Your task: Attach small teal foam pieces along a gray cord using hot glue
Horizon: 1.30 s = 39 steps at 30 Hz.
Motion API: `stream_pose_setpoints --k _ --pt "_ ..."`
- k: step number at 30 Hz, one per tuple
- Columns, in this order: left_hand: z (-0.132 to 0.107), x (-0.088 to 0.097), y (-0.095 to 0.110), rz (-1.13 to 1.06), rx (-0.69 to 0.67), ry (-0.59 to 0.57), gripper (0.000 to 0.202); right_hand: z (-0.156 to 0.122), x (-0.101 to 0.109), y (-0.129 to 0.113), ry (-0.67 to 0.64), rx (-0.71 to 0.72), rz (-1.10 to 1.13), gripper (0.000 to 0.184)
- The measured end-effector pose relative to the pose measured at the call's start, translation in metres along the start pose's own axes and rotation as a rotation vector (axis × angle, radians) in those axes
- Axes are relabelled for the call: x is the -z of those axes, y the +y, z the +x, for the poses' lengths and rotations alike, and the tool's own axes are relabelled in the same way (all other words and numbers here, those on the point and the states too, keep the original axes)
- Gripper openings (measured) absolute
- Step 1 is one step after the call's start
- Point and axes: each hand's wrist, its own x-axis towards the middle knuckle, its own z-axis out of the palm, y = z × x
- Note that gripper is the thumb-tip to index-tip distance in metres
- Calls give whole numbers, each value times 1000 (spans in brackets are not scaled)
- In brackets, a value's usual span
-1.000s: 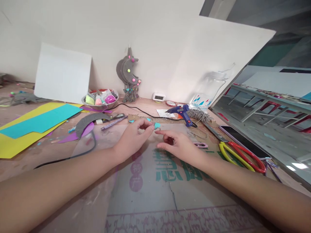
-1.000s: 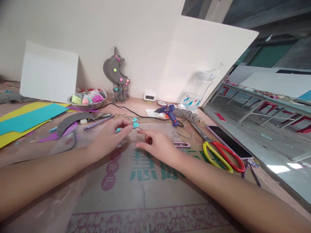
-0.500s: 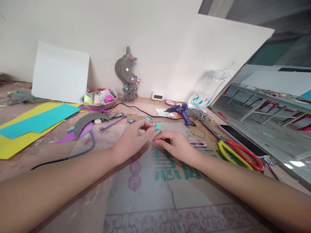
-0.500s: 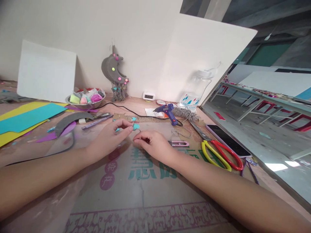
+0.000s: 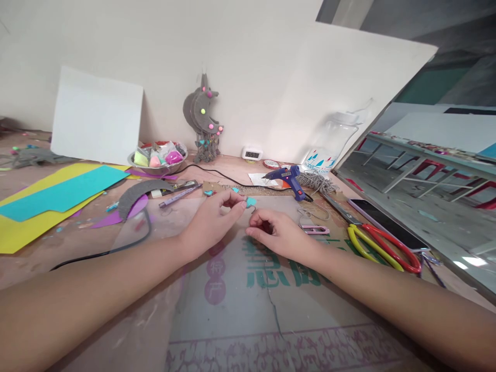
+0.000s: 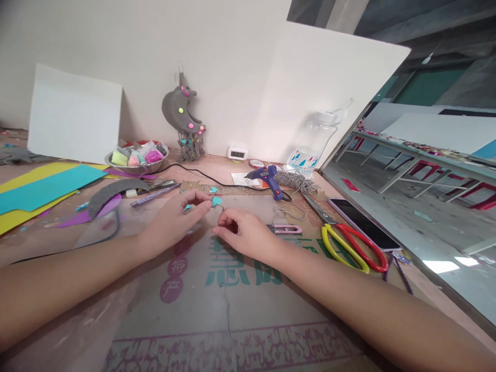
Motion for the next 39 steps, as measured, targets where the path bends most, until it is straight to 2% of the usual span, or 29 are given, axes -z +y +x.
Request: stream_pose_setpoints --k 4,6,10,15,17,19,22,23,26,29,31,35,39 --pt "-1 0 2 -1 12 19 15 2 1 4 38 -47 4 21" --pt "-1 0 2 -2 17 20 15 2 1 7 63 -36 1 19" --pt "-2 -1 2 -23 -1 -9 16 4 -1 13 76 4 -28 28" --pt "-1 -1 0 -26 -6 7 15 3 -1 9 82 -4 31 14" --pt "0 -1 1 -31 10 13 15 -1 3 3 166 30 39 22" --pt "0 0 1 -40 40 12 15 -5 8 -2 317 101 25 29" --pt "1 1 1 -47 68 4 16 -7 13 -1 465 157 33 17" --pt "1 1 0 -49 67 0 16 -6 13 1 459 144 38 11" --pt "1 0 0 -59 43 -19 16 0 9 10 332 108 21 32" --pt "0 -1 2 -71 26 -33 15 7 6 16 243 132 3 42" --pt "-1 -1 2 -81 26 -40 15 9 7 17 224 111 3 37" --pt "-2 0 3 -108 37 -47 16 10 10 17 202 -38 57 16" --pt "-2 0 2 -199 70 -87 15 8 9 16 178 -133 133 17"
